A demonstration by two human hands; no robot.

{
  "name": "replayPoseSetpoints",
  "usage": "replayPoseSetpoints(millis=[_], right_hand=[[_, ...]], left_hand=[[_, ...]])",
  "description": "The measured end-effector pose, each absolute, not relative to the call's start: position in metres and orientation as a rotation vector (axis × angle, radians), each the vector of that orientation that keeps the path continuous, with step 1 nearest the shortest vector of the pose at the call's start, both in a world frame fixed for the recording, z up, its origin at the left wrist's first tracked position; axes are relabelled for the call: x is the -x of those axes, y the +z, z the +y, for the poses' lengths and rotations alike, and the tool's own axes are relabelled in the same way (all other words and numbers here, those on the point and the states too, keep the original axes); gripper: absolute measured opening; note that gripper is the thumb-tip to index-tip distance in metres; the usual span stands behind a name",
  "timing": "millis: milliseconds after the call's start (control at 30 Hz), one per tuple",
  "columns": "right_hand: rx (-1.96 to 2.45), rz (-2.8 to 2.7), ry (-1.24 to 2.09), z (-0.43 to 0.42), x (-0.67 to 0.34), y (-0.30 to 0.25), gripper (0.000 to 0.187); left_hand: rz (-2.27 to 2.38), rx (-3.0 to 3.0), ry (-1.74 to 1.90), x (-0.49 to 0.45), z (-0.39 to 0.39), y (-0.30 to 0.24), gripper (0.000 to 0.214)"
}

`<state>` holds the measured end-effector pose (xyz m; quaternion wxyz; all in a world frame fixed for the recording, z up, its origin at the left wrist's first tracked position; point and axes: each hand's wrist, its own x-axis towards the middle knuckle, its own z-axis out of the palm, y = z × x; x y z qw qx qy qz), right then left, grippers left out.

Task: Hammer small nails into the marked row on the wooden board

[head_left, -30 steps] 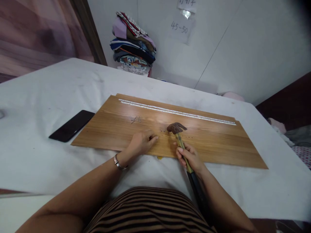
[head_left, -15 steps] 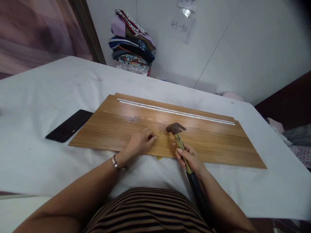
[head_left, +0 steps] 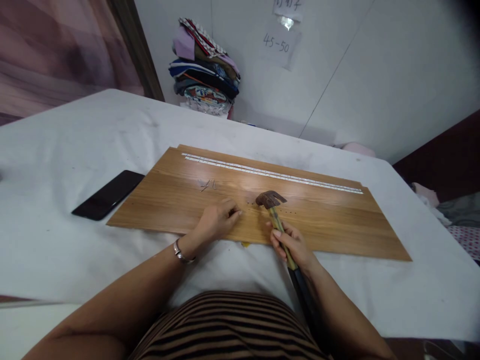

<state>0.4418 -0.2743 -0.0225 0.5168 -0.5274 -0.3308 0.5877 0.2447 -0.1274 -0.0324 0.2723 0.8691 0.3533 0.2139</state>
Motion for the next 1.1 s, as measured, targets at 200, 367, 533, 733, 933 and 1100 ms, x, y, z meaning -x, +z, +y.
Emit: replayPoseSetpoints(millis=[200, 367, 533, 733, 933, 1100], right_hand=[[1.27, -0.778, 1.422, -0.2727, -0.4406, -0.0229, 0.039], [1.263, -0.797, 1.387, -0.2737, -0.4404, -0.0191, 0.038], [1.268, -0.783, 1.412, -0.2723, -0.4407, -0.0206, 0.038], [1.252, -0.775, 1.412, -0.2724, -0.441, -0.0215, 0.039], [1.248, -0.781, 1.416, -0.274, -0.4413, -0.024, 0.038], [1.258, -0.777, 1.427, -0.2726, -0.4401, -0.0226, 0.037]], left_hand=[[0.938, -2.343, 0.597, -0.2442, -0.1259, -0.0383, 0.02], [0.946, -2.321, 0.59, -0.2438, -0.127, -0.0361, 0.019], [0.969, -2.316, 0.577, -0.2447, -0.1277, -0.033, 0.018], [0.959, -2.318, 0.581, -0.2446, -0.1261, -0.0358, 0.02], [0.965, -2.318, 0.576, -0.2441, -0.1265, -0.0359, 0.02], [0.97, -2.307, 0.568, -0.2446, -0.1276, -0.0324, 0.019]])
